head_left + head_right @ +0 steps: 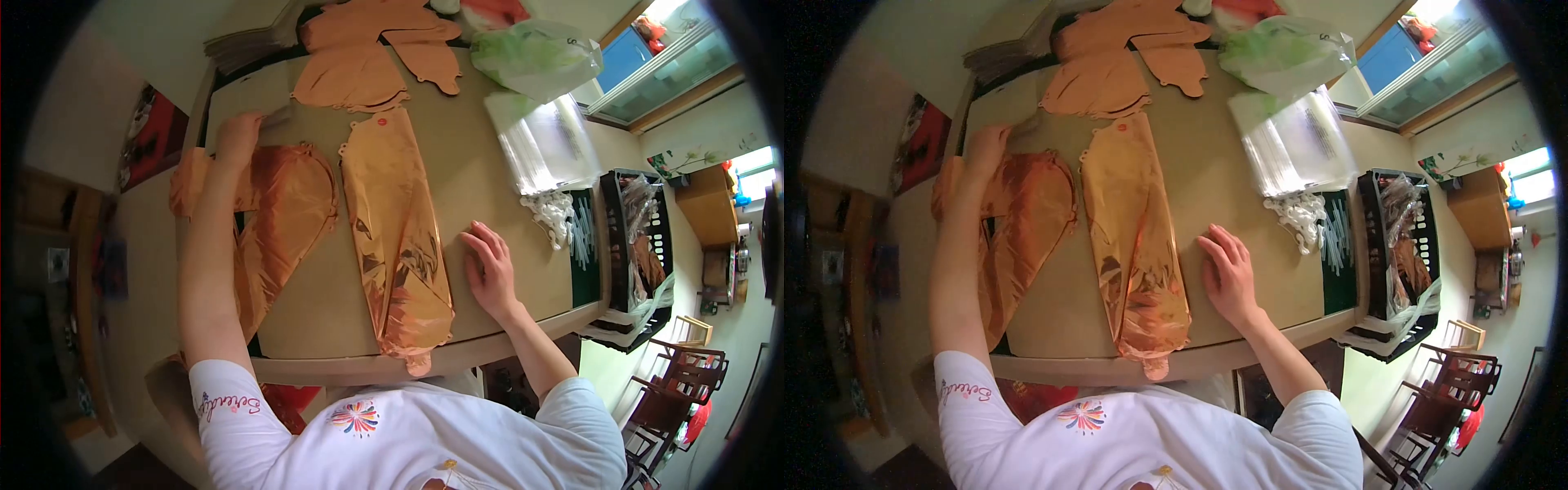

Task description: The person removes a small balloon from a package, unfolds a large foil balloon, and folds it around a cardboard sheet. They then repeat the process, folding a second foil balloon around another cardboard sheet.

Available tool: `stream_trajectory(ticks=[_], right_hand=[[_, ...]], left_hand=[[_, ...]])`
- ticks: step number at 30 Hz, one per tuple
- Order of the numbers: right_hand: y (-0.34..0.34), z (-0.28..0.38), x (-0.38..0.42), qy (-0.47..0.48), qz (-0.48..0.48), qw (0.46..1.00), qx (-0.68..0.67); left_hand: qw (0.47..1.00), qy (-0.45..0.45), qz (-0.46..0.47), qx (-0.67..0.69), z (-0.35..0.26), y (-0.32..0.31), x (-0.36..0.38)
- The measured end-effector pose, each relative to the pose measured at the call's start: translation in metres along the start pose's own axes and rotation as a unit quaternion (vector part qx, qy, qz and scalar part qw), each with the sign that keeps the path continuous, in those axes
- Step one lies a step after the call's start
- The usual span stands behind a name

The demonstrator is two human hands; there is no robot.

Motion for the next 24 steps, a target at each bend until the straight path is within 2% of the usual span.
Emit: stream_trajectory(ticks=[3, 6, 7, 9, 10, 11, 12, 13, 14, 15, 16, 17, 20, 21, 23, 24], right_hand=[[0.0, 0.0, 0.0, 0.002, -0.007, 1.0, 0.0], [0.0, 0.0, 0.0, -0.001, -0.018, 1.0, -0.009], [0.001, 0.001, 0.0, -0.004, -0.022, 1.0, -0.012], [0.008, 0.006, -0.006, -0.04, -0.026, 0.991, -0.126], [0.013, 0.01, -0.011, -0.058, -0.026, 0.981, -0.183], [0.014, 0.013, -0.017, -0.101, 0.014, 0.944, -0.314], [0.015, 0.018, -0.026, -0.141, 0.052, 0.886, -0.439], [0.016, 0.025, -0.037, -0.175, 0.087, 0.809, -0.554], [0.02, 0.035, -0.047, -0.211, 0.102, 0.781, -0.58], [0.023, 0.047, -0.057, -0.246, 0.117, 0.749, -0.604], [0.023, 0.055, -0.062, -0.282, 0.132, 0.715, -0.626], [0.012, 0.055, -0.062, -0.287, 0.147, 0.741, -0.589], [-0.006, 0.044, -0.048, -0.24, 0.199, 0.796, -0.519], [-0.002, 0.042, -0.044, -0.245, 0.219, 0.838, -0.436], [0.0, 0.034, -0.032, -0.25, 0.213, 0.841, -0.429], [-0.001, 0.028, -0.024, -0.253, 0.211, 0.842, -0.427]], left_hand=[[0.996, 0.029, 0.048, -0.072, 0.007, 0.0, -0.004], [0.998, -0.008, -0.034, -0.059, 0.011, 0.0, 0.001], [0.996, -0.038, -0.066, -0.051, -0.007, 0.011, 0.005], [0.986, -0.099, -0.128, -0.034, -0.053, 0.031, 0.025], [0.986, -0.121, -0.114, -0.025, -0.081, 0.038, 0.04], [0.985, -0.143, -0.099, -0.015, -0.111, 0.041, 0.059], [0.991, -0.119, -0.036, 0.058, -0.14, 0.037, 0.081], [0.982, -0.163, -0.026, 0.086, -0.158, 0.029, 0.103], [0.972, -0.207, -0.013, 0.114, -0.176, 0.022, 0.126], [0.943, -0.313, -0.05, 0.098, -0.184, 0.007, 0.149], [0.94, -0.337, -0.022, 0.046, -0.197, 0.003, 0.17], [0.933, -0.36, 0.007, -0.006, -0.208, 0.0, 0.187], [0.94, -0.307, 0.078, 0.126, -0.22, -0.018, 0.219], [0.945, -0.278, 0.077, 0.155, -0.222, -0.018, 0.224], [0.95, -0.217, 0.076, 0.21, -0.221, -0.017, 0.229], [0.958, -0.2, 0.082, 0.188, -0.216, -0.024, 0.232]])
Point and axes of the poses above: each hand's wrist, its own x-axis away from the middle knuckle, its own y-axis out of the back of the hand, z = x × y, the point moved 2 cm from there along -x, towards the middle knuckle, and after that the axes turned 14 degrees about x, right-handed, at the moved point
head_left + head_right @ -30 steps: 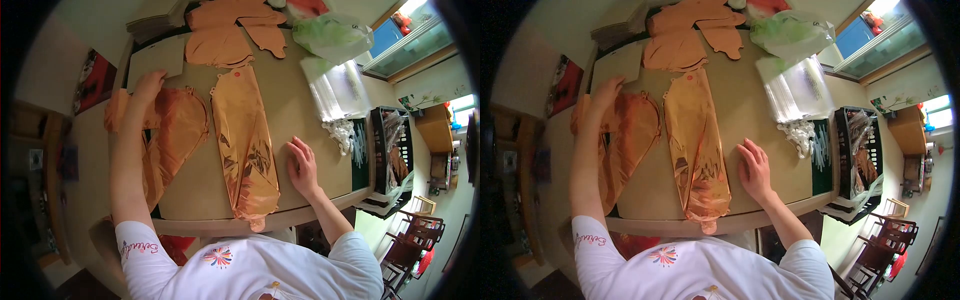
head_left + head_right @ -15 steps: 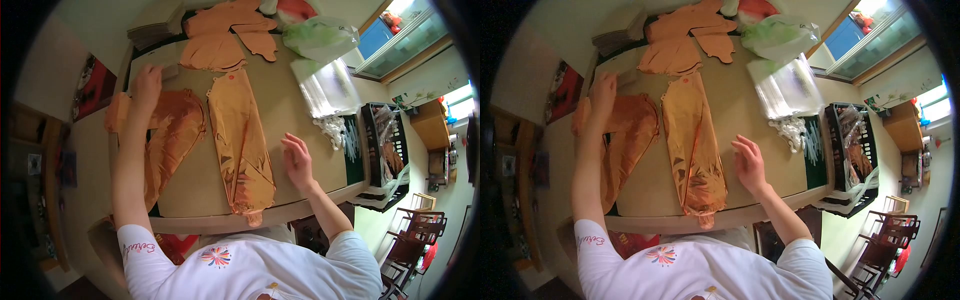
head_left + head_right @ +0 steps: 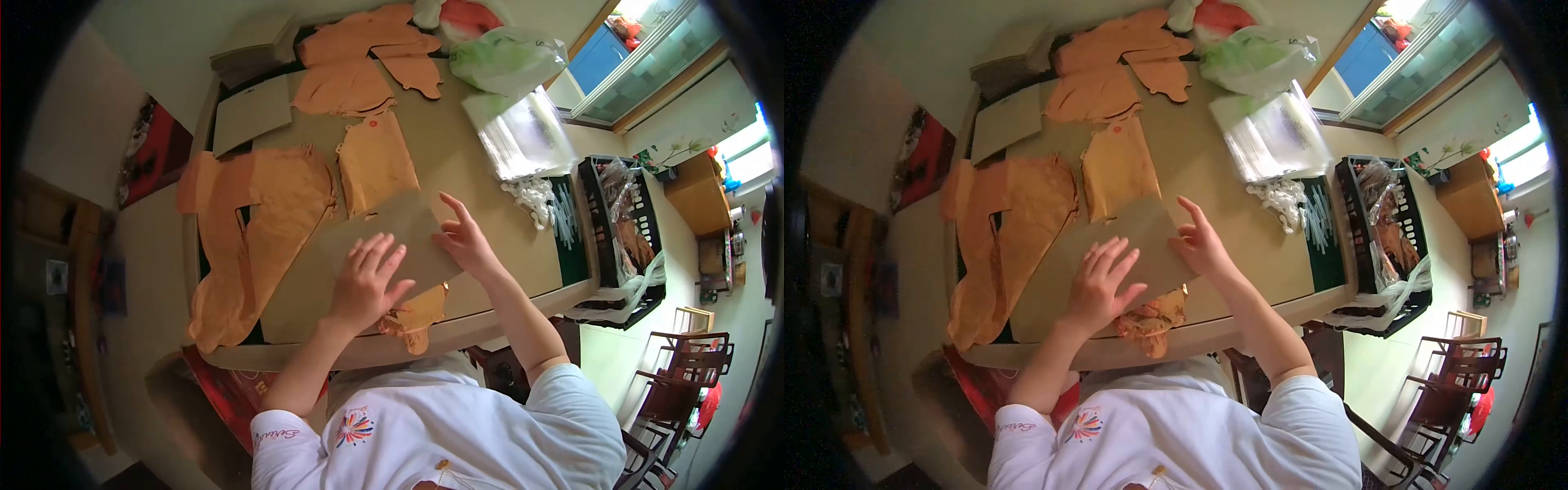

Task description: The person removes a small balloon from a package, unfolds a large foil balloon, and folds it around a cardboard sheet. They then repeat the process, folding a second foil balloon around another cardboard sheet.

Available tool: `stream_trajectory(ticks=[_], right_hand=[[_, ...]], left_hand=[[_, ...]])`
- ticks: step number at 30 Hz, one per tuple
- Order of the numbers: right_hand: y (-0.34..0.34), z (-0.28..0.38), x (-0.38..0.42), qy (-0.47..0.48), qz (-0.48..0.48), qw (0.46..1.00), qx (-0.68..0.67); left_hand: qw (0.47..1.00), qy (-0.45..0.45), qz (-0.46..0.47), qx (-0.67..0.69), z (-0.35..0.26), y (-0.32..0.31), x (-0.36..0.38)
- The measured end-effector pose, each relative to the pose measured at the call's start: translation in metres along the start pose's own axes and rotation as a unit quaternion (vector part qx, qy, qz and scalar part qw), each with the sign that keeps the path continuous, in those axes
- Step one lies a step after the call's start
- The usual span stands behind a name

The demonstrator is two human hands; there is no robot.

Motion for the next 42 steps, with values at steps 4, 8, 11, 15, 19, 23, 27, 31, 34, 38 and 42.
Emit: stream_trajectory(ticks=[4, 8, 11, 15, 19, 23, 27, 31, 34, 38, 42], right_hand=[[0.006, -0.028, 0.014, 0.052, -0.052, 0.995, 0.065], [-0.001, -0.031, 0.025, 0.023, -0.121, 0.992, -0.014], [-0.003, -0.033, 0.024, 0.013, -0.176, 0.98, -0.093], [0.002, -0.027, 0.028, 0.03, -0.18, 0.973, -0.145], [0.002, -0.016, 0.022, 0.039, -0.195, 0.97, -0.139], [0.026, -0.023, -0.001, 0.143, -0.33, 0.909, -0.209], [0.04, -0.011, -0.002, 0.117, -0.283, 0.914, -0.265], [0.023, -0.033, 0.007, 0.078, -0.258, 0.953, -0.138], [0.0, -0.039, 0.019, 0.032, -0.217, 0.973, -0.069], [-0.011, -0.028, 0.033, -0.02, -0.179, 0.983, -0.047], [-0.003, -0.019, 0.04, -0.006, -0.215, 0.968, 0.13]], left_hand=[[0.997, 0.066, 0.029, -0.028, 0.036, -0.025, 0.018], [0.998, 0.064, 0.004, -0.014, 0.037, -0.023, 0.02], [0.978, 0.122, -0.144, 0.087, 0.044, -0.014, 0.026], [0.825, 0.24, -0.309, 0.409, 0.032, 0.011, 0.03], [0.735, 0.336, -0.087, 0.582, 0.034, 0.007, 0.052], [0.709, 0.412, -0.217, 0.529, 0.055, 0.038, 0.05], [0.676, 0.405, -0.369, 0.493, 0.146, 0.129, 0.0], [0.758, 0.37, -0.361, 0.397, 0.219, 0.183, -0.047], [0.818, 0.523, -0.236, 0.047, 0.176, 0.196, -0.076], [0.936, 0.187, -0.282, -0.091, 0.124, 0.148, -0.057], [0.992, 0.113, -0.048, 0.012, 0.062, 0.034, -0.007]])
Point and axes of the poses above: each hand's wrist, its own x-axis away from the middle knuckle, its own y-axis out of the back of the hand, z = x × y, the point moved 2 cm from there along -x, towards the middle knuckle, and after that the axes turned 14 degrees about x, right-handed, at the moved point
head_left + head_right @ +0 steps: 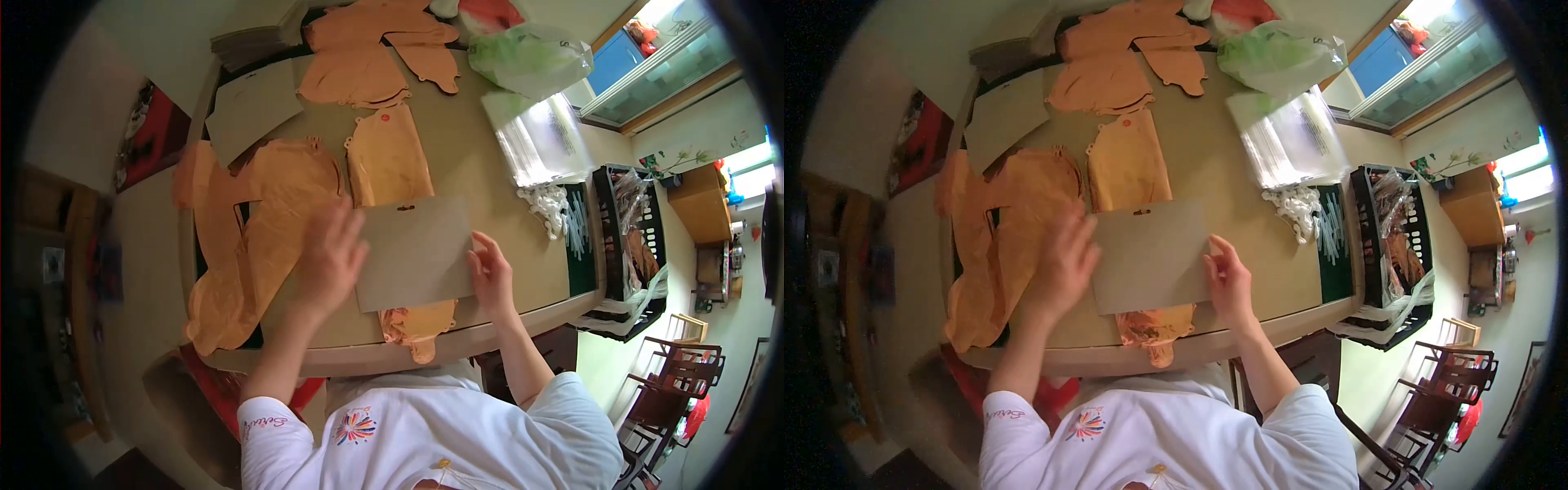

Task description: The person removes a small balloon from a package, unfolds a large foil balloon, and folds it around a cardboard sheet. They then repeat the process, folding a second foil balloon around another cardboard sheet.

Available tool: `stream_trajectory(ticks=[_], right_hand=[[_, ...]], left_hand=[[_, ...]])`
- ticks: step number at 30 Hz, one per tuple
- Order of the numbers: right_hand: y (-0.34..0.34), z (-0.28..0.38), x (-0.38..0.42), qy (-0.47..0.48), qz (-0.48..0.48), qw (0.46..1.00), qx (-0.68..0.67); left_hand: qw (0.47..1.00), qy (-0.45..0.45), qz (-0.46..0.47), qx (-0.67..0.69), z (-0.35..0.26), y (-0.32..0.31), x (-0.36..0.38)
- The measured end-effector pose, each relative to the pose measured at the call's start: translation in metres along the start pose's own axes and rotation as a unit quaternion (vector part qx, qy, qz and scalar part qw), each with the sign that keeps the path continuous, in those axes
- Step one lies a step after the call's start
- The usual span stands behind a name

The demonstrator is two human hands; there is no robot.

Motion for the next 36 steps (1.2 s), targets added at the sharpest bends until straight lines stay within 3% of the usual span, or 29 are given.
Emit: stream_trajectory(ticks=[1, 4, 10, 17, 20, 23, 26, 32, 36], right_hand=[[0.004, 0.006, 0.003, 0.02, -0.024, 0.997, 0.067], [0.006, 0.016, 0.0, 0.236, -0.107, 0.941, 0.219], [-0.026, 0.028, 0.0, 0.376, 0.033, 0.881, 0.285], [-0.052, 0.032, -0.013, 0.44, 0.104, 0.817, 0.359], [-0.058, 0.027, -0.014, 0.444, 0.087, 0.817, 0.358], [-0.057, 0.028, -0.013, 0.45, 0.08, 0.808, 0.372], [-0.057, 0.028, -0.012, 0.448, 0.081, 0.808, 0.374], [-0.057, 0.03, -0.011, 0.451, 0.074, 0.809, 0.37], [-0.056, 0.029, -0.011, 0.45, 0.075, 0.813, 0.362]], left_hand=[[0.996, -0.018, 0.059, -0.063, -0.006, -0.016, 0.013], [0.999, 0.015, 0.013, -0.03, 0.006, -0.031, 0.017], [0.993, -0.029, 0.078, -0.086, 0.018, -0.046, -0.013], [0.991, -0.066, 0.073, -0.091, 0.023, -0.059, -0.01], [0.993, -0.062, 0.067, -0.081, 0.024, -0.057, -0.011], [0.996, -0.077, -0.02, -0.03, 0.031, -0.051, -0.027], [0.991, -0.056, 0.026, -0.119, 0.044, -0.052, -0.045], [0.985, -0.075, 0.024, -0.156, 0.035, -0.047, -0.05], [0.997, -0.05, 0.022, -0.055, 0.003, -0.058, 0.002]])
Point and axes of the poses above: each hand's wrist, its own x-axis away from the middle knuckle, its own y-axis out of the back of the hand, z = x × y, the point moved 2 cm from there along -x, towards the middle knuckle, and after that the axes turned 14 degrees about x, right-handed, at the moved point
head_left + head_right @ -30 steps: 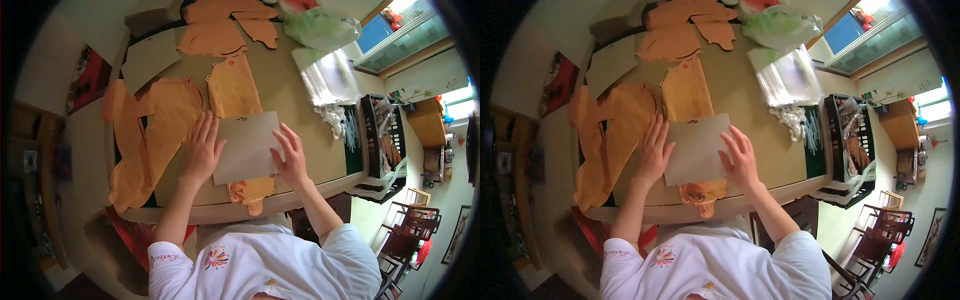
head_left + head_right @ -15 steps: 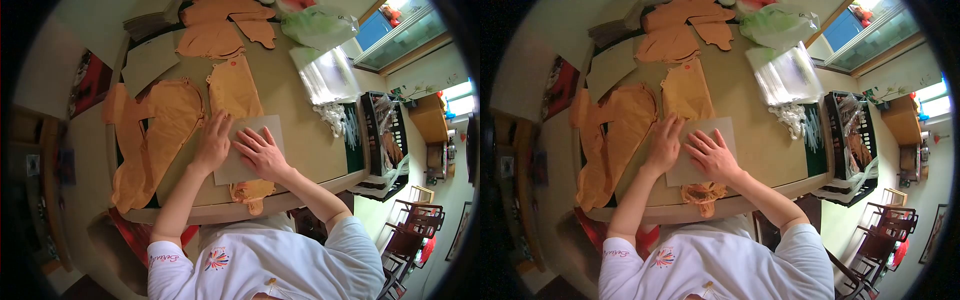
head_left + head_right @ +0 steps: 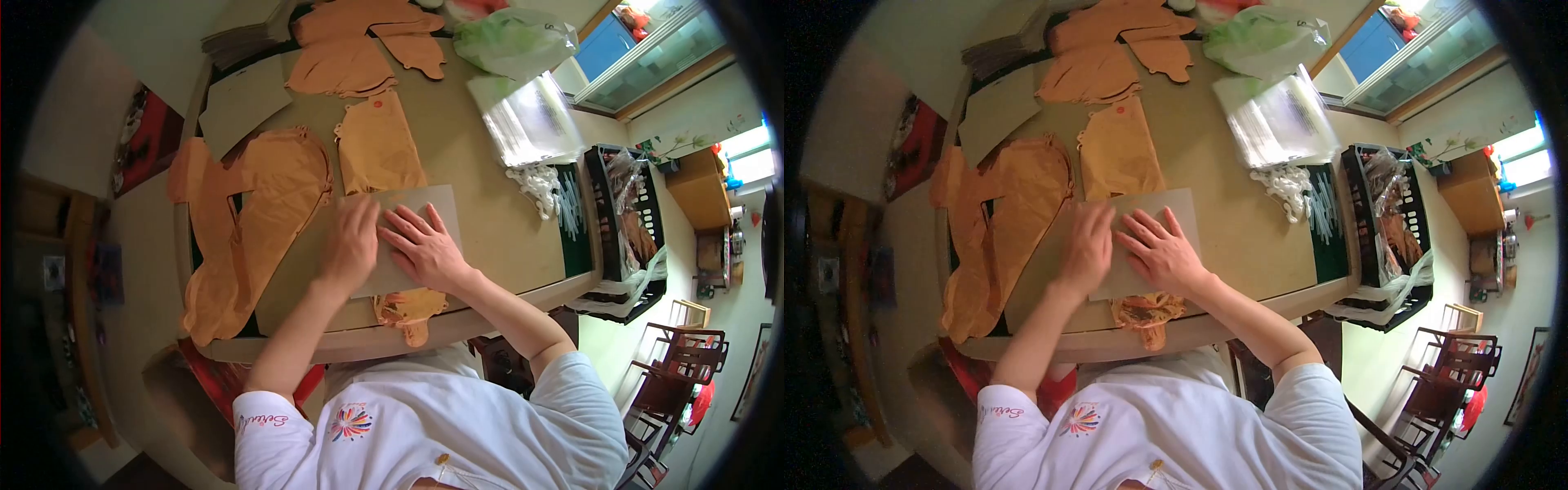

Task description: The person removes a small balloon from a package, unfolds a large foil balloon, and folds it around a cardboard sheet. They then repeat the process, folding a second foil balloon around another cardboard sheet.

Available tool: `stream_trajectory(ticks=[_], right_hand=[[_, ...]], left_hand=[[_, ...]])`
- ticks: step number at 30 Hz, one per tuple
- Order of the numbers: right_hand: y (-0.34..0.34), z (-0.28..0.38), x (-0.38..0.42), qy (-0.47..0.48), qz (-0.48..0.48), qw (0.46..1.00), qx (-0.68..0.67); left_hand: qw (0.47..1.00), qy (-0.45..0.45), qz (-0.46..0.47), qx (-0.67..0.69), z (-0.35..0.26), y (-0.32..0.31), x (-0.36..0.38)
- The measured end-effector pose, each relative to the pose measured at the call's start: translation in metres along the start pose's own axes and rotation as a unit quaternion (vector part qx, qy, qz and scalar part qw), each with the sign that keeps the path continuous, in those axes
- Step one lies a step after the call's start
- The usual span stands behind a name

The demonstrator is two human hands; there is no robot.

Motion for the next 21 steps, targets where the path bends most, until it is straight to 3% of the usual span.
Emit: stream_trajectory(ticks=[5, 19, 21], right_hand=[[-0.008, -0.004, 0.001, 0.013, -0.003, 0.999, -0.037], [0.007, -0.038, -0.017, -0.044, 0.031, 0.999, -0.005], [0.008, -0.029, -0.034, 0.029, 0.028, 0.998, 0.04]], left_hand=[[0.998, 0.044, 0.037, 0.03, -0.029, -0.012, 0.045], [0.999, 0.038, 0.024, 0.01, -0.029, -0.01, 0.033], [0.999, 0.04, 0.028, 0.013, -0.028, -0.012, 0.034]])
Point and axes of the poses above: each hand's wrist, its own x-axis away from the middle knuckle, its own y-axis out of the back of the hand, z = x × y, the point moved 2 cm from there along -x, towards the middle knuckle, and after that the axes turned 14 degrees about x, right-handed, at the moved point
